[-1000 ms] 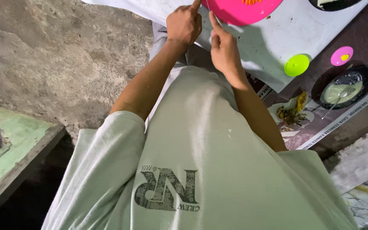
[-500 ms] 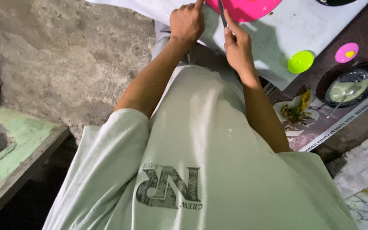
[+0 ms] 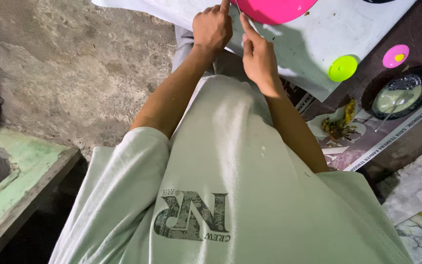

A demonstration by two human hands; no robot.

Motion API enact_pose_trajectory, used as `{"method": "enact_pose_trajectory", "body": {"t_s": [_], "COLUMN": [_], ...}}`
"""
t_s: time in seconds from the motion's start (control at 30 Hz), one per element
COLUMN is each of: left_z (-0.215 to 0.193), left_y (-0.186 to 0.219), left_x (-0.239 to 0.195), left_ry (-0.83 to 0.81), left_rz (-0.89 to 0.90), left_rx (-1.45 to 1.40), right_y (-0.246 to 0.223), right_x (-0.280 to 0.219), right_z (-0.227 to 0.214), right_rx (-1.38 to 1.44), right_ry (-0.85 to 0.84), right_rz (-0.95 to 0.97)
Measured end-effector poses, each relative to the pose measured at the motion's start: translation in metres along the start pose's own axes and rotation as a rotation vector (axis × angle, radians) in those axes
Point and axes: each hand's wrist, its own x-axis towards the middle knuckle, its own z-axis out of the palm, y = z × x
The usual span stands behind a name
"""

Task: The person slices carrots into thin strips on a pink cutting board using a knife. The person holds the carrot with the left hand and cuts with the right hand, accumulating a pile of julienned carrot pieces on the board.

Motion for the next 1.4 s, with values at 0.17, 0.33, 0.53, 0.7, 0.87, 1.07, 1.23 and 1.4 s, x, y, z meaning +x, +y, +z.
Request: {"method": "enact_pose_trajectory", "body": {"t_s": [0.17,0.33,0.53,0.7,0.87,1.07,1.23,1.4], "left_z": [0.004,0.008,0.007,0.002,-0.009,-0.023,-0.012,0.021], "left_y": [-0.001,0.0,-0.001,0.002,0.007,0.022,0.023,0.005], "left_x": [-0.001,-0.002,-0.003,-0.001,-0.002,0.003,0.012,0.021], "left_ry": [-0.026,0.035,0.013,0.053,0.05,0.16,0.105,0.086], "left_rz": [-0.034,-0.019,-0.032,-0.027,-0.043,-0.288,-0.573,-0.565], "left_rx": [-0.008,-0.035,-0.018,-0.012,-0.1,-0.393,-0.886,-1.273], "right_y": [0.006,0.013,0.001,0.009,0.037,0.045,0.03,0.025], "right_x": [0.0,0.003,0.01,0.01,-0.003,-0.006,-0.012,-0.015], "right_z": [0.005,0.007,-0.018,-0.039,-0.033,-0.023,-0.027,-0.029], "right_rx": [0.019,0.024,0.356,0.366,0.225,0.282,0.568,0.543], "right_ry": [0.054,0.068,-0.106,-0.173,-0.036,0.001,-0.071,-0.172], "right_rz": [-0.163,-0.224,0.133,0.283,-0.053,0.089,0.21,0.234]}}
